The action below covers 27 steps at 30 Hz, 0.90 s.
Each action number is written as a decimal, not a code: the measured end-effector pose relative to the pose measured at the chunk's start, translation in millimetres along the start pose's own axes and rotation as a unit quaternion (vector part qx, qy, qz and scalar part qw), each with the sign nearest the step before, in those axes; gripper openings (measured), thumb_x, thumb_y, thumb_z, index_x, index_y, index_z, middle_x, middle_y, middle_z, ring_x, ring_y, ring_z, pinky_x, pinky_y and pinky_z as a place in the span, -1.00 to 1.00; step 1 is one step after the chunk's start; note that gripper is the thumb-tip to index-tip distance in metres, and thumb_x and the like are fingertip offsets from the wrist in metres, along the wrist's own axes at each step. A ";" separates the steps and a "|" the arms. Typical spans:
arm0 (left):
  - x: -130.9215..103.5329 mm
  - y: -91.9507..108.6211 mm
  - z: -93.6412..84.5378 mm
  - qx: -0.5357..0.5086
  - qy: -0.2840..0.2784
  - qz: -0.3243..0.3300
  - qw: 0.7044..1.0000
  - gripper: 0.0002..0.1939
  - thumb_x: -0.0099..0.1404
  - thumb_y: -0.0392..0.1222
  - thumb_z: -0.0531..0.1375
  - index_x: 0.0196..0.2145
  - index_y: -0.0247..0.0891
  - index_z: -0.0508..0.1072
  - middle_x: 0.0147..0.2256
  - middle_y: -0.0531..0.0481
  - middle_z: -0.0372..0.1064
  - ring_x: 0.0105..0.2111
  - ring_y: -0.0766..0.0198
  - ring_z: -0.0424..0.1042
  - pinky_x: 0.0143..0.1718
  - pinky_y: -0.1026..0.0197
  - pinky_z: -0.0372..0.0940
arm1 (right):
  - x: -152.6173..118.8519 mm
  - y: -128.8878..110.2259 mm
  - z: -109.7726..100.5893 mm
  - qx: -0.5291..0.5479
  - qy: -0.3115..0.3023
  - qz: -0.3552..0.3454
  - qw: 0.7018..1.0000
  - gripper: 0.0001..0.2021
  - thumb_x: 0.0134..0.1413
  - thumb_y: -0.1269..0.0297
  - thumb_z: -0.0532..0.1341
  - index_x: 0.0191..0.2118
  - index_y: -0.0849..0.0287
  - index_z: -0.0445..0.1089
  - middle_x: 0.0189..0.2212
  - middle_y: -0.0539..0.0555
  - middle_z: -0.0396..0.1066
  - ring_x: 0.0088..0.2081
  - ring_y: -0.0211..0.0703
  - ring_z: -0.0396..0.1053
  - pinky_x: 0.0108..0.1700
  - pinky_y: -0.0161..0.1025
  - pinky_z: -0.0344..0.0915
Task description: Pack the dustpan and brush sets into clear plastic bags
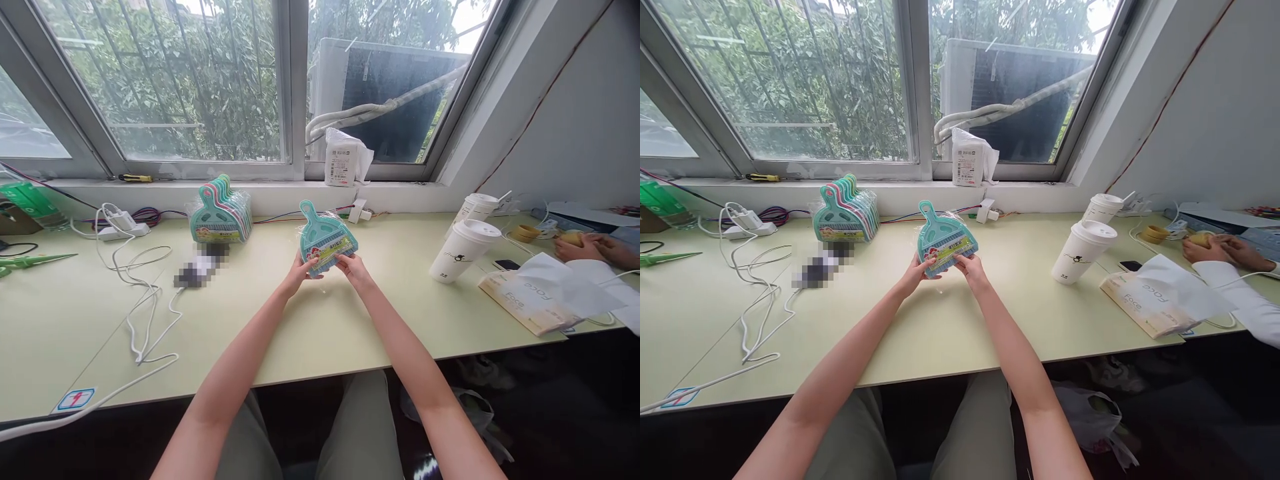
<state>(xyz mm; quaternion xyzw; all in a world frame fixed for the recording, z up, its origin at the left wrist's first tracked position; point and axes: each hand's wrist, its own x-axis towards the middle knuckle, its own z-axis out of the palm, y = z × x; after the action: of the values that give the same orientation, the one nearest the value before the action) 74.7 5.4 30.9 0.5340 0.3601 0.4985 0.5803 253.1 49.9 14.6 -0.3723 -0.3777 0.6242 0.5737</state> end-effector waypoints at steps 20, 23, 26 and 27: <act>15.1 -3.6 -45.8 -0.169 0.174 -0.074 0.967 -0.59 0.06 -0.27 0.22 -0.09 -0.31 0.34 -0.27 -0.10 0.45 -0.50 0.31 0.46 -0.69 0.39 0.27 | -5.3 -28.1 -11.2 -0.487 -0.047 -0.392 0.779 -0.77 -0.05 0.17 0.34 -0.19 -0.07 0.51 0.15 -0.01 0.28 0.29 0.06 0.02 0.27 0.11 0.00; 13.9 -6.0 -43.4 -0.143 0.094 -0.090 0.981 -0.58 0.08 -0.26 0.20 -0.07 -0.35 0.35 -0.23 -0.19 0.47 -0.48 0.23 0.49 -0.68 0.35 0.28 | -3.5 -21.9 -10.1 -0.442 -0.044 -0.389 0.807 -0.87 0.11 0.19 0.22 -0.36 -0.04 0.54 -0.07 0.00 0.47 0.13 -0.01 0.27 0.19 0.04 0.12; 12.5 -7.2 -41.3 -0.102 0.048 -0.110 0.988 -0.56 0.10 -0.22 0.23 -0.04 -0.36 0.36 -0.21 -0.21 0.47 -0.53 0.26 0.47 -0.64 0.30 0.32 | -3.4 -18.4 -10.7 -0.400 -0.039 -0.348 0.847 -0.85 0.11 0.15 0.22 -0.36 -0.04 0.54 -0.13 0.01 0.49 0.07 -0.02 0.30 0.16 0.00 0.15; 11.8 -7.4 -40.8 -0.086 0.039 -0.114 0.989 -0.54 0.11 -0.20 0.24 -0.02 -0.35 0.35 -0.20 -0.20 0.47 -0.56 0.28 0.45 -0.63 0.29 0.32 | -2.8 -16.7 -11.3 -0.391 -0.032 -0.329 0.859 -0.85 0.09 0.13 0.22 -0.38 -0.04 0.53 -0.12 0.01 0.49 0.06 -0.02 0.29 0.17 0.00 0.14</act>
<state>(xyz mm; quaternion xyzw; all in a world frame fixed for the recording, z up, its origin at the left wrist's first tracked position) 40.3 27.9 18.1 0.4176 0.3965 0.4791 0.6625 270.8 48.6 24.8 -0.3996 -0.7094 0.2120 0.5405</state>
